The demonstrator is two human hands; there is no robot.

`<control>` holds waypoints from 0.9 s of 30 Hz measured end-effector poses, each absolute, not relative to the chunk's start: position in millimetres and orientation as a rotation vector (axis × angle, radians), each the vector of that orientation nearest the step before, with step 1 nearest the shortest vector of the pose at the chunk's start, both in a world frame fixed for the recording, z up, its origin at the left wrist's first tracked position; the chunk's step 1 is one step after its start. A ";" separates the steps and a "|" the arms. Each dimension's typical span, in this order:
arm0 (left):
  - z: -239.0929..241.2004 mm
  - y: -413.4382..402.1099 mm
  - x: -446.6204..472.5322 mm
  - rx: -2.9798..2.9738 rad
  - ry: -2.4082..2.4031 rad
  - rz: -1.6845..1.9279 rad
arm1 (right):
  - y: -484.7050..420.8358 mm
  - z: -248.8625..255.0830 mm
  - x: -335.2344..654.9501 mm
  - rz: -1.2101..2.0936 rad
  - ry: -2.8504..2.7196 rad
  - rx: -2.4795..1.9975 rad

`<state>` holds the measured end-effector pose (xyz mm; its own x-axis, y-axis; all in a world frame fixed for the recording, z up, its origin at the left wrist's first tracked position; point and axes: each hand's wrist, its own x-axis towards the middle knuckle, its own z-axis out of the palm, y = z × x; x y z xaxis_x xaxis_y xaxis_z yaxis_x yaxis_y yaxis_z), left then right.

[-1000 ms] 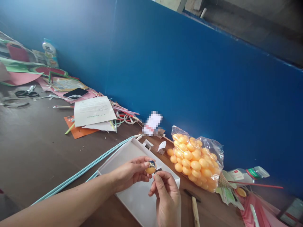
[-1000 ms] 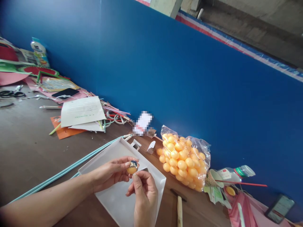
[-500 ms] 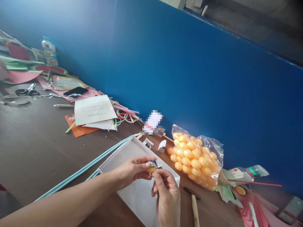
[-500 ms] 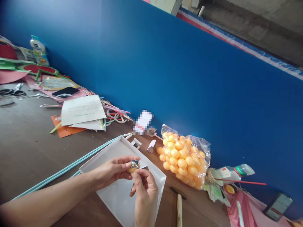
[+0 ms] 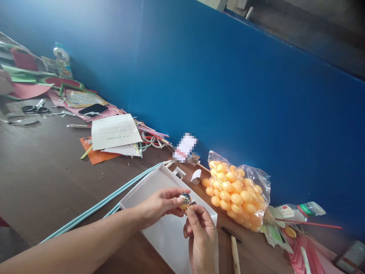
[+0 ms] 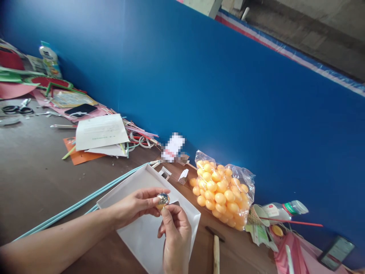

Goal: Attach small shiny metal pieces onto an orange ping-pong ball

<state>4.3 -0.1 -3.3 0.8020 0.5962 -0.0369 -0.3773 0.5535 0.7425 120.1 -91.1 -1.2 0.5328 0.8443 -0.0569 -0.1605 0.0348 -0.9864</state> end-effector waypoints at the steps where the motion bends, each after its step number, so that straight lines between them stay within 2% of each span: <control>1: -3.5 0.0 4.4 0.801 0.302 0.586 | -91.0 -1.9 120.5 0.874 -0.667 -1.311; 27: -1.8 -1.5 4.5 0.820 0.309 0.601 | -91.6 -1.7 119.5 0.883 -0.689 -1.296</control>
<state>4.5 -1.5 -1.8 0.7924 0.6093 -0.0298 -0.3788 0.5298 0.7588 119.5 -91.6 -1.7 0.5124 0.8575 -0.0473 -0.1627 0.0428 -0.9857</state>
